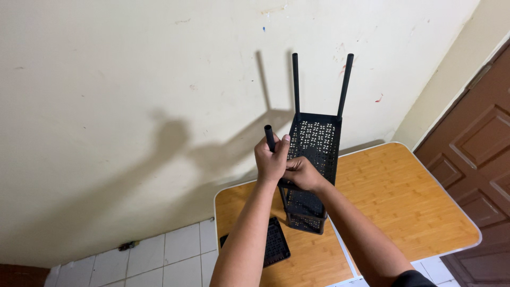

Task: The person assembles a black perforated metal shelving unit by inserting vertical support poles into the corners of stacked trays. They repeatedly adjust the poles and trays to ensure alignment and stability.

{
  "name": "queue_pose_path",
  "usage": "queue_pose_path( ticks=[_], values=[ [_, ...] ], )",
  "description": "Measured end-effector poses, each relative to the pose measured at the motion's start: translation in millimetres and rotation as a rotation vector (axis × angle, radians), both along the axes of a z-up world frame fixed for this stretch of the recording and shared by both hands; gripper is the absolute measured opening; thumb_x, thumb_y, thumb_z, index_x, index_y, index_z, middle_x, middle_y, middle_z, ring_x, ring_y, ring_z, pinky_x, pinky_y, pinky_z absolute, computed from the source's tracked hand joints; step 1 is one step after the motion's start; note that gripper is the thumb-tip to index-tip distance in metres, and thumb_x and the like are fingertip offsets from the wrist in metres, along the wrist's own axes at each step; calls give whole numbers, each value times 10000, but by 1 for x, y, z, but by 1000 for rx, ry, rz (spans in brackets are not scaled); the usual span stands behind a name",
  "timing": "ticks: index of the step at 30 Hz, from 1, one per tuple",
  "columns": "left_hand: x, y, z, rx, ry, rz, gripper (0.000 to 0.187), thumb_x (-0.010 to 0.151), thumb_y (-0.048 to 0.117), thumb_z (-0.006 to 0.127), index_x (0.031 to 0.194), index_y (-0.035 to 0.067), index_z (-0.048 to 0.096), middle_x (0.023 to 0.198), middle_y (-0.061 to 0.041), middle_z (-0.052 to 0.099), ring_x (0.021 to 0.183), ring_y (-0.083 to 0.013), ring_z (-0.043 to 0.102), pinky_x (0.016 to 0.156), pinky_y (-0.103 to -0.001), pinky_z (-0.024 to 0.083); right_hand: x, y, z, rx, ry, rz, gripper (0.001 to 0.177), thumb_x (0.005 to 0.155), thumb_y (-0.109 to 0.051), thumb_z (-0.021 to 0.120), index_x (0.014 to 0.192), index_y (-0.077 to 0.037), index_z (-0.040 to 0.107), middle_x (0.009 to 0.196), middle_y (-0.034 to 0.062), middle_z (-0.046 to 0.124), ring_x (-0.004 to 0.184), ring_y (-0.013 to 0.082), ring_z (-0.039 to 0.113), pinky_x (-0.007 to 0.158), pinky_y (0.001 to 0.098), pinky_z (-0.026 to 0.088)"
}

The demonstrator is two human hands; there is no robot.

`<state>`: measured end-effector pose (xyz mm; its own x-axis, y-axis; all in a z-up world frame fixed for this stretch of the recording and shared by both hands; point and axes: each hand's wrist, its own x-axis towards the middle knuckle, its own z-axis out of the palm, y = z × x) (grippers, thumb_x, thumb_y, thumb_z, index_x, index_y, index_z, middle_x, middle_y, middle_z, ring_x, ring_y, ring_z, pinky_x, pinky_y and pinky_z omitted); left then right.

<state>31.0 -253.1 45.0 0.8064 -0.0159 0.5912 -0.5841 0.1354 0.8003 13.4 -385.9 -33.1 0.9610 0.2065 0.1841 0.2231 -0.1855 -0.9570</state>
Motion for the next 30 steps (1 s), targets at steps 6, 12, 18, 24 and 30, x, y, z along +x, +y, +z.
queue_pose_path(
  ticks=[6,12,18,24,30],
  values=[
    [7,5,-1,9,14,-16,492,954,219,744,621,130,393,538,60,385,508,-56,351,472,-266,282,-1,4,4,9,-12,-10,148,862,-20,757,1001,-15,808,915,100,821,793,128,740,750,300,603],
    [20,6,-9,-32,116,-171,515,938,232,735,552,133,410,492,56,412,456,-58,343,444,-266,248,-4,7,11,-6,28,-33,153,860,-46,766,1007,-36,807,931,84,818,815,125,764,779,289,622],
    [17,8,-15,-97,-46,-165,407,990,246,712,705,109,457,611,48,437,557,-45,386,505,-253,312,0,7,3,7,-5,-18,173,858,-21,766,1026,-28,807,947,104,819,830,136,749,784,305,613],
    [2,-2,-12,-219,-70,-122,422,1064,496,480,1128,79,459,800,34,474,650,-44,446,541,-230,415,0,3,0,-11,39,17,169,871,39,687,1005,5,784,897,94,804,793,137,734,757,302,612],
    [-5,-4,-6,-135,-34,-16,421,1113,448,456,1188,40,526,793,16,489,674,-66,457,582,-237,404,-5,2,3,4,17,51,206,857,83,636,1000,23,771,895,79,794,806,113,698,750,298,575]
  ],
)
